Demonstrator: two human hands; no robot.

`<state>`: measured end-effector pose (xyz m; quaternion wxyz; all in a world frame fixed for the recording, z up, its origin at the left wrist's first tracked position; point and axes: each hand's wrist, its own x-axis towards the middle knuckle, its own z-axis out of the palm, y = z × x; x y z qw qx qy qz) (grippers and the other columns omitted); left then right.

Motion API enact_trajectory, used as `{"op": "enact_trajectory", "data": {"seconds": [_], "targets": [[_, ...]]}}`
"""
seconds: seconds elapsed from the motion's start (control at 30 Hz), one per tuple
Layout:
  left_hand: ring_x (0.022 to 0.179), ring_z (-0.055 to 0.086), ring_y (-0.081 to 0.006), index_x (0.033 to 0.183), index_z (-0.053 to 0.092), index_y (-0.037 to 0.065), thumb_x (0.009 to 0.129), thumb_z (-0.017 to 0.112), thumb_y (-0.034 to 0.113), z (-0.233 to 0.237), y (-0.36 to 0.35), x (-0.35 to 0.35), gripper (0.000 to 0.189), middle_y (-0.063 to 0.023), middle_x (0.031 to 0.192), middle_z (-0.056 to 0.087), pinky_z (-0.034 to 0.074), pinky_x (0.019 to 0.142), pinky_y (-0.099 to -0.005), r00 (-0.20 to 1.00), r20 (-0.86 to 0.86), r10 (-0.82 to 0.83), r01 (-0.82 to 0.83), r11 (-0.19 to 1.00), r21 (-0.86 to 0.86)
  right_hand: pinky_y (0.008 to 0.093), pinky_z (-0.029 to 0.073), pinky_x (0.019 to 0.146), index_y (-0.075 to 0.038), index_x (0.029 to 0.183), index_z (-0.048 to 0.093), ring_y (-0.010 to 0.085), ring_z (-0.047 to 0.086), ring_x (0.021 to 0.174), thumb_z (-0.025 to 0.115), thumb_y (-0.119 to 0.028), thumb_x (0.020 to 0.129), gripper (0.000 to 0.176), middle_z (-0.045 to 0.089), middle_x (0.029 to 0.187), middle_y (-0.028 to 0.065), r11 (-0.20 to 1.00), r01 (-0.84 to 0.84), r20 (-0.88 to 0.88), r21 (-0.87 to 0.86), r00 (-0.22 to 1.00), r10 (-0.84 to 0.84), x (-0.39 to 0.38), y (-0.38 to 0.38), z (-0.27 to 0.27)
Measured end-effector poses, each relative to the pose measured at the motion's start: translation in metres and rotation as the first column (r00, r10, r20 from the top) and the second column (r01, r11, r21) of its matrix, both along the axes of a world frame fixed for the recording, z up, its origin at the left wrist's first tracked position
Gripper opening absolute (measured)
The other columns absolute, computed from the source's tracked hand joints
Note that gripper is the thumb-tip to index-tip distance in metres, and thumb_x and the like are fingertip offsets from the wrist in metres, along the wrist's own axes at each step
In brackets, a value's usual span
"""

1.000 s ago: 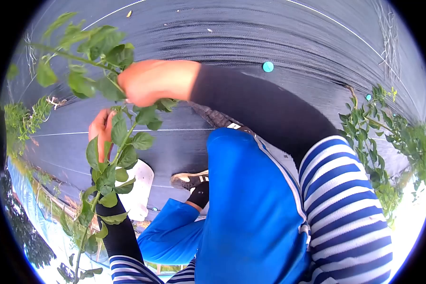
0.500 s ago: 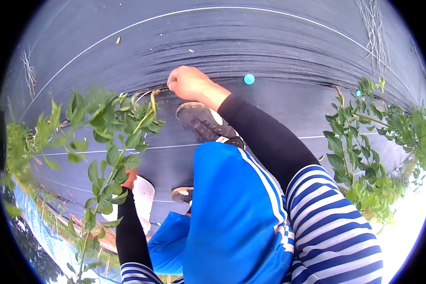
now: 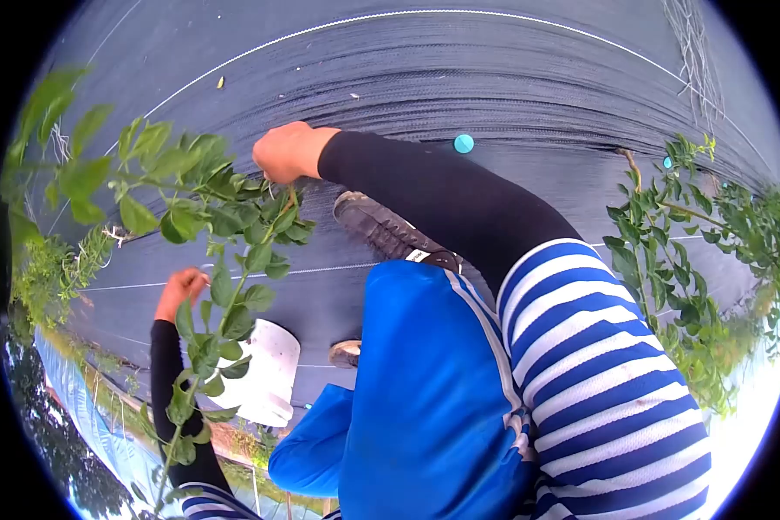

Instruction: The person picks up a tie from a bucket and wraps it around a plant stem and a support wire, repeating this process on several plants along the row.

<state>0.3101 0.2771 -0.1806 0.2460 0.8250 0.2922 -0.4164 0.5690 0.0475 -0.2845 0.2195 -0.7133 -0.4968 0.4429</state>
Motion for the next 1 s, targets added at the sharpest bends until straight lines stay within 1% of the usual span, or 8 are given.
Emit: {"op": "enact_trajectory", "data": {"seconds": [0.17,0.27,0.57,0.63,0.77,0.83,0.93,1.0], "targets": [[0.053,0.044,-0.0135,0.082,0.057,0.002,0.086,0.056,0.023,-0.051,-0.053,-0.099,0.021,-0.0035,0.06,0.048,0.036,0.05,-0.028,0.796,-0.254,0.549,-0.605,0.726,-0.327,0.0427,0.046,0.078,-0.009,0.092,0.063,0.0314,0.059,0.093,0.057,-0.019,0.078,0.018,0.064,0.095,0.012,0.985,0.143,-0.093,0.095,0.987,-0.134,-0.016,-0.026,0.003],[0.051,0.041,-0.0102,0.083,0.055,0.004,0.088,0.054,0.024,-0.047,-0.114,-0.094,0.02,-0.0002,0.06,0.044,0.032,0.045,-0.0247,0.596,-0.403,0.694,-0.802,0.53,-0.274,0.0427,0.046,0.08,-0.003,0.096,0.06,0.0329,0.06,0.09,0.054,-0.016,0.079,0.021,0.063,0.094,0.0151,0.789,0.614,-0.237,-0.032,0.762,-0.603,-0.029,-0.05,0.003],[0.048,0.034,-0.0072,0.083,0.051,0.008,0.092,0.051,0.027,-0.019,-0.171,-0.105,0.021,0.0031,0.058,0.035,0.025,0.041,-0.021,0.403,-0.408,0.819,-0.874,0.213,-0.436,0.0401,0.047,0.077,0.0,0.099,0.058,0.0323,0.061,0.088,0.053,-0.012,0.082,0.021,0.064,0.091,0.017,0.805,0.576,-0.374,-0.141,0.722,-0.582,-0.067,-0.08,-0.024],[0.048,0.034,-0.0073,0.082,0.051,0.008,0.092,0.05,0.027,-0.019,-0.176,-0.107,0.021,0.0032,0.058,0.035,0.025,0.041,-0.0211,0.409,-0.436,0.802,-0.874,0.206,-0.44,0.0449,0.046,0.081,-0.002,0.097,0.06,0.0376,0.059,0.093,0.052,-0.013,0.08,0.022,0.062,0.096,0.0213,0.846,0.528,-0.265,-0.074,0.807,-0.527,-0.067,-0.079,-0.023],[0.048,0.033,-0.0073,0.08,0.049,0.009,0.092,0.049,0.027,-0.013,-0.197,-0.103,0.021,0.0037,0.059,0.033,0.026,0.042,-0.021,0.279,-0.621,0.733,-0.866,-0.088,-0.493,0.0446,0.047,0.076,-0.008,0.092,0.065,0.0352,0.061,0.088,0.051,-0.013,0.08,0.019,0.065,0.088,0.0155,0.693,0.685,-0.219,0.224,0.728,-0.65,-0.039,-0.061,-0.031],[0.049,0.034,-0.0075,0.08,0.049,0.01,0.093,0.049,0.027,-0.01,-0.206,-0.1,0.022,0.0036,0.059,0.034,0.027,0.042,-0.0208,0.248,-0.572,0.782,-0.866,-0.086,-0.492,0.0425,0.048,0.074,-0.011,0.091,0.067,0.0323,0.062,0.086,0.054,-0.015,0.078,0.019,0.066,0.087,0.0125,0.752,0.569,-0.21,0.332,0.822,-0.529,-0.014,-0.039,-0.037],[0.049,0.035,-0.0072,0.083,0.051,0.01,0.093,0.049,0.027,-0.01,-0.207,-0.104,0.02,0.0035,0.059,0.036,0.027,0.042,-0.0204,0.238,-0.478,0.845,-0.836,-0.072,-0.543,0.0404,0.049,0.073,-0.014,0.091,0.069,0.0292,0.063,0.086,0.057,-0.015,0.076,0.02,0.067,0.087,0.01,0.977,0.106,-0.09,0.183,0.992,-0.09,0.006,-0.005,-0.029],[0.049,0.035,-0.0069,0.085,0.052,0.01,0.093,0.049,0.027,-0.008,-0.209,-0.103,0.019,0.0036,0.06,0.036,0.028,0.042,-0.0203,0.288,-0.384,0.877,-0.843,0.042,-0.536,0.0393,0.049,0.071,-0.015,0.09,0.07,0.0273,0.064,0.085,0.061,-0.013,0.072,0.021,0.067,0.087,0.0084,0.969,-0.197,0.05,0.151,0.98,0.191,0.002,0.011,-0.022]]}}
